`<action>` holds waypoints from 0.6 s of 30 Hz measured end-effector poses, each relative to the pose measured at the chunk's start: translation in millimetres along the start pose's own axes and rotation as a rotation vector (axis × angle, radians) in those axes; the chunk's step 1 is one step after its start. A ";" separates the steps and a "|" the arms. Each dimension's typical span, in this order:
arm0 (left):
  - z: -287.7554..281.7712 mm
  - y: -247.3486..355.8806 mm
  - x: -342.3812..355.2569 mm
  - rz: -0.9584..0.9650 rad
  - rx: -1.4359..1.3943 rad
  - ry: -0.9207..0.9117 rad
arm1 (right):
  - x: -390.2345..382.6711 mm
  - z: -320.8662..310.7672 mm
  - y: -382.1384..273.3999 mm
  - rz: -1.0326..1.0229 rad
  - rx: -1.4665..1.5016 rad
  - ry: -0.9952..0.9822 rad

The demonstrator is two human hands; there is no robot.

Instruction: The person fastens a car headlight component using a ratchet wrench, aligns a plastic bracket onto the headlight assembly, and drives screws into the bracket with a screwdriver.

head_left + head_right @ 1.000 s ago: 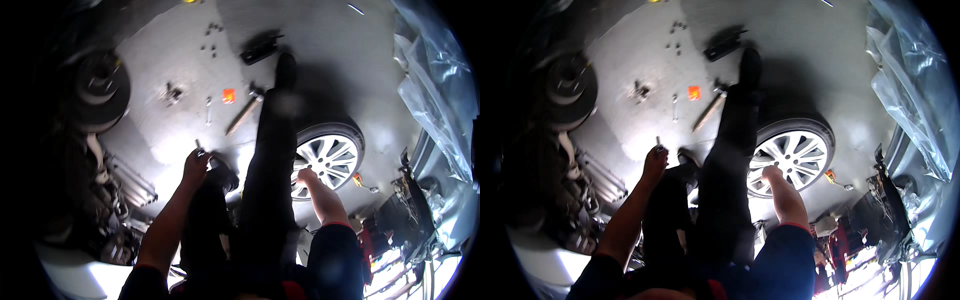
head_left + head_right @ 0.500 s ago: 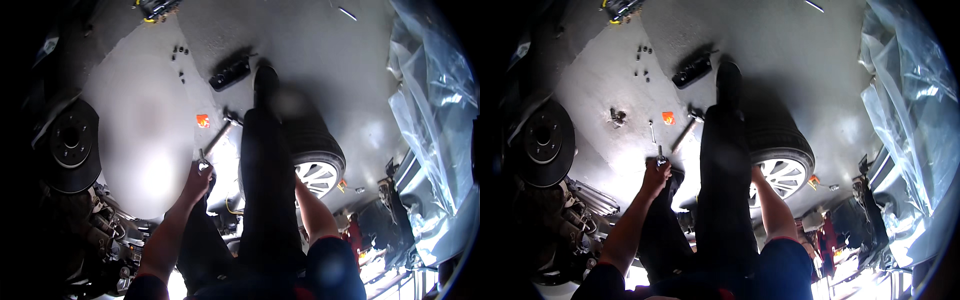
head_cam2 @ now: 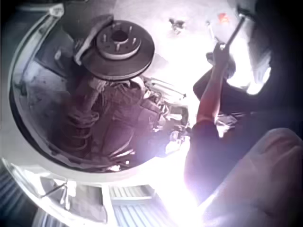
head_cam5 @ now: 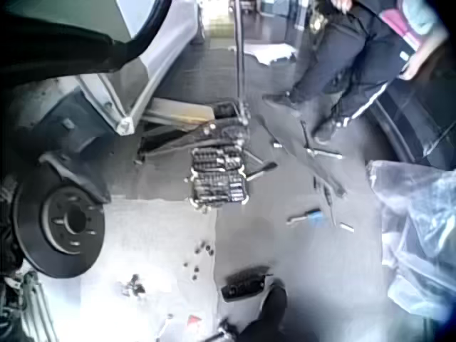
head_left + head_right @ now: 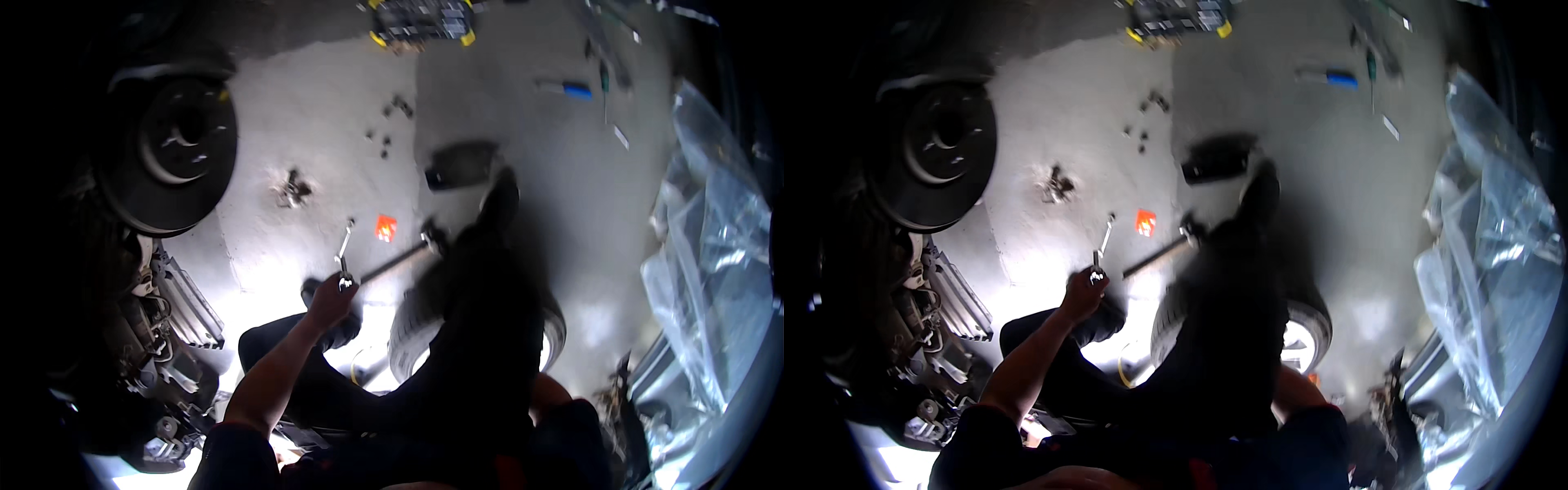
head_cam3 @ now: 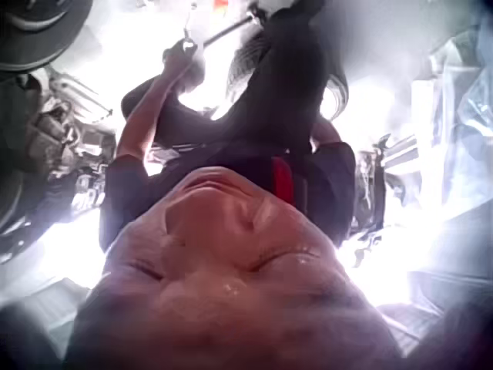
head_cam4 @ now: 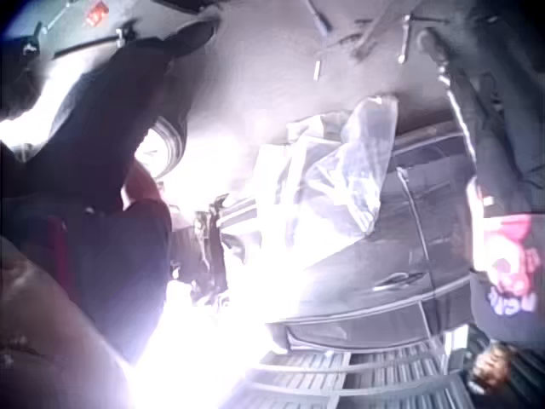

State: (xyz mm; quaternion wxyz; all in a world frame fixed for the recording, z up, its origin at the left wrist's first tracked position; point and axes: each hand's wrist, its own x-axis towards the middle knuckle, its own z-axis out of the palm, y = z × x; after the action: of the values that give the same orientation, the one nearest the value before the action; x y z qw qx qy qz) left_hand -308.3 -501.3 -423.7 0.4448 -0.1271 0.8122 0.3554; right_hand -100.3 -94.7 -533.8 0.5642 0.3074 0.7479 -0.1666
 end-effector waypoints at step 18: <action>-25.8 -35.2 -74.4 0.575 -0.404 0.205 | 31.9 -122.8 -15.2 -0.258 -0.015 0.020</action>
State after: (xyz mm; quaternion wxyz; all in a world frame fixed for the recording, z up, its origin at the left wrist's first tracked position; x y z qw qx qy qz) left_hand -263.7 -552.4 -370.5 0.2087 -0.0139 0.7685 0.6047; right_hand -206.8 -24.4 -527.8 0.5327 0.2058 0.7883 -0.2290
